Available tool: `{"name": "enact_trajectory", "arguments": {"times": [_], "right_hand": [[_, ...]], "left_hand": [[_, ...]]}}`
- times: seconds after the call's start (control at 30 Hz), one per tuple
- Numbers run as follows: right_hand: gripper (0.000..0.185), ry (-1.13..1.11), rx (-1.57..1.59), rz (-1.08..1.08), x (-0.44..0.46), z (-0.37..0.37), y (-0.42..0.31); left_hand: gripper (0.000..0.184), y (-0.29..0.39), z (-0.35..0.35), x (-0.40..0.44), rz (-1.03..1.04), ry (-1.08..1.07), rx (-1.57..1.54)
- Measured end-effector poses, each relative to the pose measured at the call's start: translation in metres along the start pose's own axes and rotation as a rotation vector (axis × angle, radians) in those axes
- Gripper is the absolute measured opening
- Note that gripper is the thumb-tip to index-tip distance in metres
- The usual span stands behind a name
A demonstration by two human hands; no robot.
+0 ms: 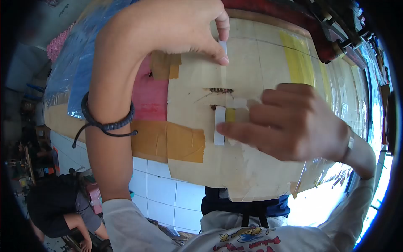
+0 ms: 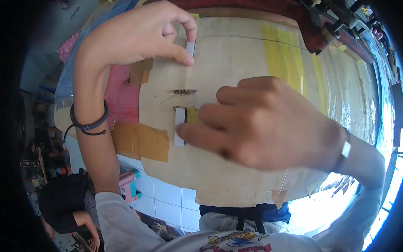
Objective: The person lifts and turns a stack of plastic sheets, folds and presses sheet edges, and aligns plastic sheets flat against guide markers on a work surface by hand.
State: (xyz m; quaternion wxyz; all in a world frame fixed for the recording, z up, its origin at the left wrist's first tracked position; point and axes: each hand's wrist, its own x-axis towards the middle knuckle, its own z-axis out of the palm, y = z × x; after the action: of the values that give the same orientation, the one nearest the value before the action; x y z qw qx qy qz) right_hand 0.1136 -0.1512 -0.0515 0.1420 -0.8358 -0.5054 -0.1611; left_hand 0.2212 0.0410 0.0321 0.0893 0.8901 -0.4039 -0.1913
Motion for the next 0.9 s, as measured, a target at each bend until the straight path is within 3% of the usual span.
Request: {"name": "enact_trajectory", "arguments": {"times": [0.1, 0.2, 0.33, 0.43, 0.5, 0.6, 0.67, 0.8, 0.9], "right_hand": [[0.029, 0.038, 0.198, -0.030, 0.003, 0.014, 0.015], [0.032, 0.014, 0.132, -0.021, -0.003, 0.006, 0.010], [0.035, -0.028, 0.127, -0.001, -0.004, 0.003, 0.011], [0.027, 0.018, 0.173, -0.063, -0.005, 0.008, 0.015], [0.023, 0.026, 0.215, -0.084, -0.006, 0.009, 0.016], [0.021, 0.026, 0.261, -0.052, -0.006, 0.008, 0.017], [0.020, 0.078, 0.255, 0.026, -0.006, 0.011, 0.020], [0.025, 0.088, 0.196, 0.355, -0.005, 0.010, 0.024], [0.029, 0.201, 0.042, 0.439, -0.005, 0.019, 0.034]], "left_hand": [[0.037, -0.006, -0.005, 0.002, -0.017, -0.082, -0.067], [0.036, -0.015, -0.017, 0.018, -0.039, -0.244, -0.210], [0.033, -0.026, 0.000, 0.011, 0.081, -0.097, -0.149], [0.032, 0.013, -0.009, 0.016, -0.238, -0.135, -0.033], [0.031, 0.016, -0.008, 0.022, -0.292, -0.137, -0.051], [0.027, -0.032, 0.006, 0.019, -0.021, -0.027, -0.226], [0.025, -0.043, 0.013, 0.021, 0.072, 0.027, -0.364], [0.024, -0.038, 0.009, 0.021, -0.006, 0.027, -0.254], [0.023, -0.035, 0.005, 0.020, -0.017, 0.010, -0.208]]}}
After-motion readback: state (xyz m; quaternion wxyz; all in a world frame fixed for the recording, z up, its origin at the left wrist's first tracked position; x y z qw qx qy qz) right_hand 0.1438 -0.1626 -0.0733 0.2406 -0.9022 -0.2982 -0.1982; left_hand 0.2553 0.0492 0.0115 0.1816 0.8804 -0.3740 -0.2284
